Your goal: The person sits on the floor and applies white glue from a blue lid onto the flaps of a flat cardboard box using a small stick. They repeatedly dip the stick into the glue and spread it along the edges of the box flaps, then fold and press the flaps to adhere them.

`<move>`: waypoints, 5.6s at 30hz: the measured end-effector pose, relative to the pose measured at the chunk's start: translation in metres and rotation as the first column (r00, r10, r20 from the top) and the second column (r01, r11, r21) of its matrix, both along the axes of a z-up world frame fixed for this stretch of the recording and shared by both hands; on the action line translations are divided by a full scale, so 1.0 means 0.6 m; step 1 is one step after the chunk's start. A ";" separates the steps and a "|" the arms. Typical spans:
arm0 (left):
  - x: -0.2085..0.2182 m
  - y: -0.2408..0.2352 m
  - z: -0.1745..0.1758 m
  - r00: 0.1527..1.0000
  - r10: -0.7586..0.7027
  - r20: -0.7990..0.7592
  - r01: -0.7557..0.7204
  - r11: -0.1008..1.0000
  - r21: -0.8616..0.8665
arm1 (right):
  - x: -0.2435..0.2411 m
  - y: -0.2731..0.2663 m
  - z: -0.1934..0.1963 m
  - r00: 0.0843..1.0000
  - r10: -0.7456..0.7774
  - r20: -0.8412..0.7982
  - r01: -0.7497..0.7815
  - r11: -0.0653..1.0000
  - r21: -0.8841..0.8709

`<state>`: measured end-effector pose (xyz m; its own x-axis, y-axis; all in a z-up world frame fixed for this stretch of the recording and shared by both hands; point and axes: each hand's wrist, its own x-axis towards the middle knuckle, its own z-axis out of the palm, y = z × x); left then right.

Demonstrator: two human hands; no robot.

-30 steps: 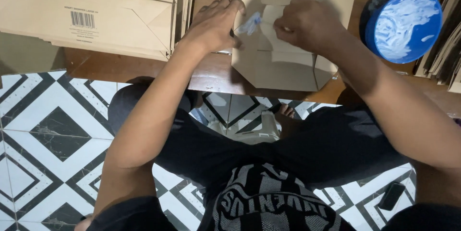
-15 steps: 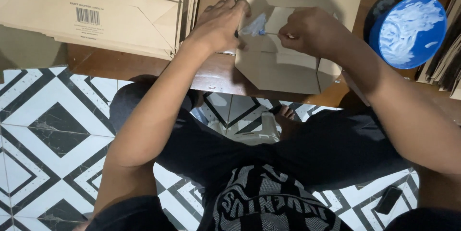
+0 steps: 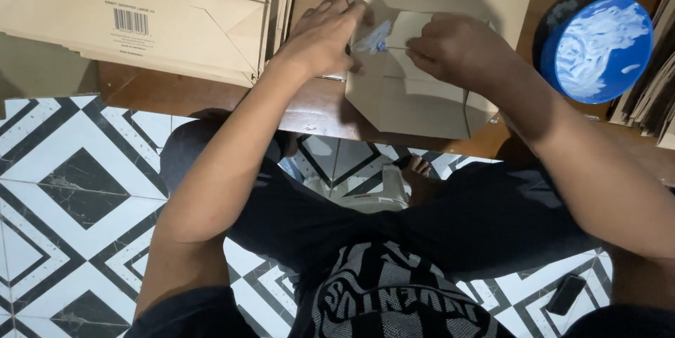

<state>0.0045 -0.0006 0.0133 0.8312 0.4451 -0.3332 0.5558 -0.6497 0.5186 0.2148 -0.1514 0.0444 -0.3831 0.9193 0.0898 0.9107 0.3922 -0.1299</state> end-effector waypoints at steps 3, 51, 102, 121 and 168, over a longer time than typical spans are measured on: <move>-0.001 0.000 -0.012 0.998 -0.005 0.067 0.007 1.000 -0.022 | -0.016 -0.003 0.030 0.979 0.048 0.199 -0.060 0.997 0.051; 0.000 0.010 -0.039 0.999 -0.033 0.019 0.034 0.997 -0.066 | -0.021 -0.011 -0.001 0.991 0.085 0.107 -0.102 0.982 0.157; -0.003 -0.012 0.019 0.994 -0.040 0.101 0.041 0.999 -0.007 | 0.289 -0.285 0.013 0.699 -0.594 0.398 0.587 0.795 0.154; -0.009 -0.007 0.032 0.998 -0.039 0.039 0.038 0.998 0.042 | 0.097 -0.189 0.150 0.833 -0.534 -0.144 0.553 0.810 0.197; -0.084 -0.119 -0.019 0.923 -0.345 0.169 0.194 0.798 0.571 | 0.054 -0.244 -0.037 0.894 -0.409 0.182 0.398 0.913 0.095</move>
